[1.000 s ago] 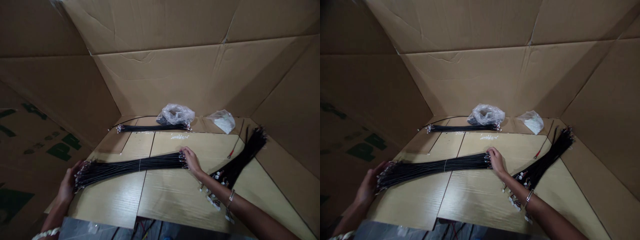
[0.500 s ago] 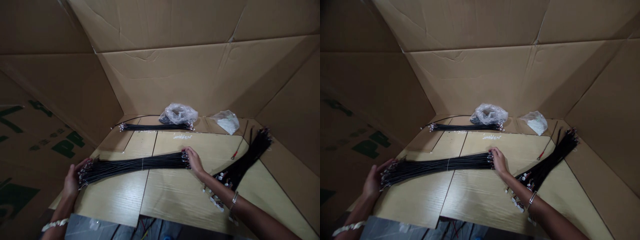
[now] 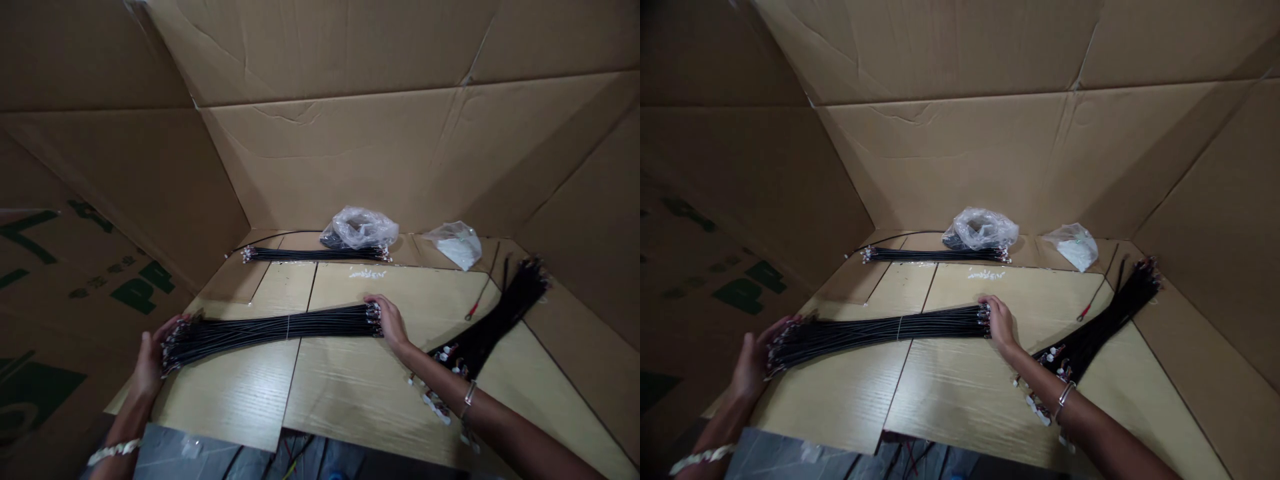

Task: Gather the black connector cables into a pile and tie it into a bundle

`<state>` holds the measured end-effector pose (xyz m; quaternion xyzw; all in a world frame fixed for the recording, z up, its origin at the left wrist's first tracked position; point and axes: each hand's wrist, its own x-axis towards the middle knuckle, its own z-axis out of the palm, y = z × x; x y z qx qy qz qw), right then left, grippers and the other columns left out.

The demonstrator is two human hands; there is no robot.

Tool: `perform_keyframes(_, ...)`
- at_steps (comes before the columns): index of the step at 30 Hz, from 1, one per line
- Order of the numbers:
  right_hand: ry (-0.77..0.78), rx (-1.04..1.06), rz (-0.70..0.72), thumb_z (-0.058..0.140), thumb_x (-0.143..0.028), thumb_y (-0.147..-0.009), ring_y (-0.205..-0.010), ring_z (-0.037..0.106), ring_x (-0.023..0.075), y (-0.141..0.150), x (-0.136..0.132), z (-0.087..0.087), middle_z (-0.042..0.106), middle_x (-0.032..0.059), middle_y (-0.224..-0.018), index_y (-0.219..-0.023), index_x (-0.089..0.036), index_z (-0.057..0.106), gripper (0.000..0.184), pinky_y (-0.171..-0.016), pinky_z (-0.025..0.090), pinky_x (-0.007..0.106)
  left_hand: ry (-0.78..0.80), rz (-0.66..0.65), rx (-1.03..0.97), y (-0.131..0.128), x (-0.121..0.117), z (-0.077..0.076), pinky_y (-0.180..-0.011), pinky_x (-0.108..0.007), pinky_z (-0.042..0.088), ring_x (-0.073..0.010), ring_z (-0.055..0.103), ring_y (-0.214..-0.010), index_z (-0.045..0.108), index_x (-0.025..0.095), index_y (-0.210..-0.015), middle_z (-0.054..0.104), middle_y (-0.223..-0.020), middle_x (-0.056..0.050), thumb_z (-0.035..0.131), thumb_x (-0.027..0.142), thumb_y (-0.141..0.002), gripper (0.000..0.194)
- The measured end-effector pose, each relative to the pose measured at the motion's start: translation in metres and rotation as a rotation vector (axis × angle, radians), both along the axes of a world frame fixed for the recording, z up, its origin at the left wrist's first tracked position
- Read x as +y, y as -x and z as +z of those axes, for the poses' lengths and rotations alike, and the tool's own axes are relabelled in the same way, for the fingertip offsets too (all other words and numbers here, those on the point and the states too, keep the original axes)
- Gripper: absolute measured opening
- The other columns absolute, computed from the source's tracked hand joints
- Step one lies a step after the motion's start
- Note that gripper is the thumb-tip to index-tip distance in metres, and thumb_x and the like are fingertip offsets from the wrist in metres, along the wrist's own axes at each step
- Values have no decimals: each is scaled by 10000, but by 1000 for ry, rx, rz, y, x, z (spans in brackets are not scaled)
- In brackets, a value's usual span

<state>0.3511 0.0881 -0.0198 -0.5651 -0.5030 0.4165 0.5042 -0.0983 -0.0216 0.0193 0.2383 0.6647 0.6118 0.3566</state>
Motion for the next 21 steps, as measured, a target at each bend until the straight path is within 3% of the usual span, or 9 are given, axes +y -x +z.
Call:
perform_keyframes(13, 49, -22, -8, 452, -508, -701, -817, 626, 249, -1, 3, 2, 696, 27, -747, -650, -251, 656, 332, -772, 447, 328, 29, -2, 261, 14, 5, -18, -1135, -473, 360, -382, 546, -1249, 638, 192, -982, 711, -1175, -124, 518, 948, -477, 917)
perform_keyframes(18, 55, -38, -59, 441, -501, -699, -810, 629, 253, 3, 2, 0, 695, 30, -747, -640, -256, 646, 325, -760, 448, 333, 37, 9, 392, 12, 7, -23, -1085, -465, 420, -366, 575, -1211, 617, 190, -955, 711, -1136, -138, 388, 909, -607, 832)
perform_keyframes(21, 58, -33, -21, 446, -494, -702, -822, 630, 250, 1, 4, 0, 697, 26, -753, -641, -258, 637, 310, -768, 456, 334, 57, 6, 503, 13, 6, -22, -1106, -471, 390, -355, 553, -1231, 611, 196, -955, 698, -1152, -127, 351, 859, -674, 765)
